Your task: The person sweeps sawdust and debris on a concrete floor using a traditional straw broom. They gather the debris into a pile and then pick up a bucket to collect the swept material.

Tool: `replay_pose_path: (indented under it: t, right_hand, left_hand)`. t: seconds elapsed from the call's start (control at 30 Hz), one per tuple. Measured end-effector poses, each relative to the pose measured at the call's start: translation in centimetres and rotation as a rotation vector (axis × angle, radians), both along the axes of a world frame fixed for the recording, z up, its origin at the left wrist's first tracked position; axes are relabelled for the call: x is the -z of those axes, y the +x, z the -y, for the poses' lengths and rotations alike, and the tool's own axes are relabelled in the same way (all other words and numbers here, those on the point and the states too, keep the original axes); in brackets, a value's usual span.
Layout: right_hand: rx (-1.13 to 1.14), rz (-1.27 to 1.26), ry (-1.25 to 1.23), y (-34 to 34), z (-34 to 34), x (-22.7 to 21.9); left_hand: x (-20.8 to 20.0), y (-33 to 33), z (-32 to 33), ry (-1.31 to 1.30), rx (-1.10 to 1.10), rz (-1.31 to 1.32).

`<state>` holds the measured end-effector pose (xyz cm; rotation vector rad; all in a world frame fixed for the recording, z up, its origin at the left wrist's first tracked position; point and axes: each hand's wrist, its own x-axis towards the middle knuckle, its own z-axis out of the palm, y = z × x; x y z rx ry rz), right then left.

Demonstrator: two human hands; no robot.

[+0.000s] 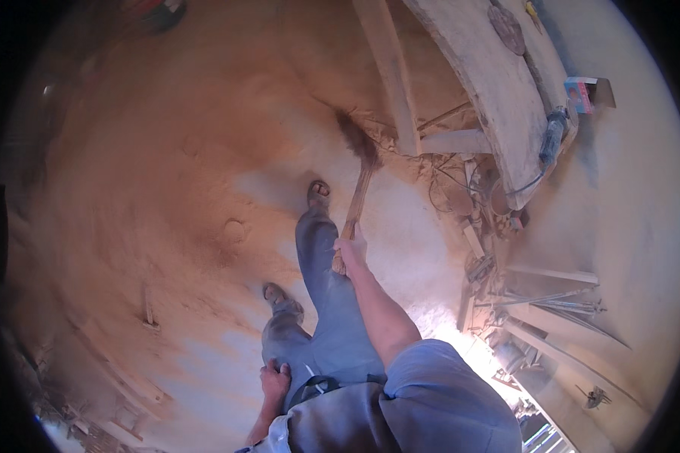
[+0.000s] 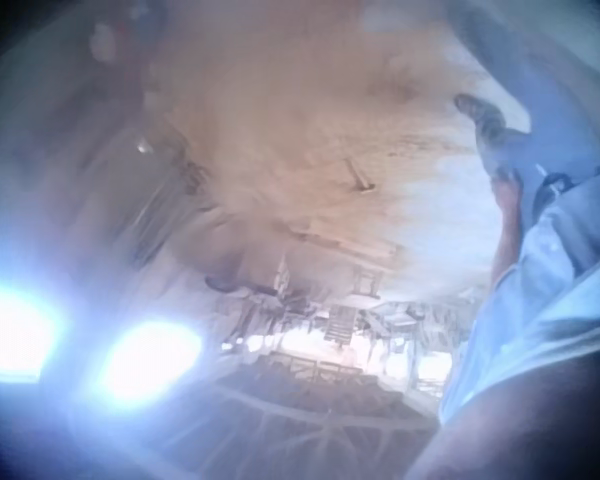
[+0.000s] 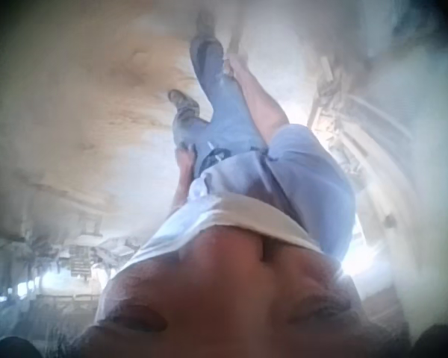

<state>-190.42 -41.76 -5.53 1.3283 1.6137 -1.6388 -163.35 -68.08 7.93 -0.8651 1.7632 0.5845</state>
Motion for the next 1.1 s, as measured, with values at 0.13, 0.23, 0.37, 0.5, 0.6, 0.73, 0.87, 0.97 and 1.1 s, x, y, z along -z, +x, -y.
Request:
replay_pose_path:
  t: [0.13, 0.23, 0.37, 0.5, 0.6, 0.73, 0.87, 0.97, 1.1]
  right_hand:
    - [-0.016, 0.062, -0.08, -7.0, -3.6, -5.1]
    - [-0.109, -0.081, 0.125, -6.7, -8.1, -2.9]
    - [-0.013, -0.108, 0.007, -13.7, -6.8, -2.2]
    - [0.193, 0.221, -0.295, -15.5, -3.9, 7.0]
    - [-0.019, 0.024, -0.269, -16.6, 0.7, -3.3]
    - [-0.169, 0.052, -0.323, -16.2, -4.0, -9.7]
    - [-0.05, 0.062, -0.056, -16.2, -5.6, -8.7]
    - [0.175, 0.156, -0.238, -17.8, -5.7, -3.1]
    - [0.015, 0.167, -0.364, -17.8, -2.6, -3.9]
  left_hand:
    - [-1.8, -4.8, -3.1, -0.019, 0.064, 0.031]
    - [-3.1, -9.3, -5.0, 0.029, 0.066, 0.027]
    - [-3.5, -13.3, -6.0, 0.041, 0.026, -0.056]
    - [-3.5, -17.5, -7.8, 0.108, 0.116, -0.152]
    - [-4.0, -18.4, -7.4, 0.049, 0.15, -0.134]
    - [-3.8, -21.1, -7.3, 0.045, 0.156, -0.206]
    - [-3.2, -22.4, -6.8, 0.045, 0.185, -0.264]
    - [-2.1, -23.2, -6.4, 0.041, 0.281, -0.245]
    - [0.1, -25.0, -5.1, 0.045, 0.295, -0.106]
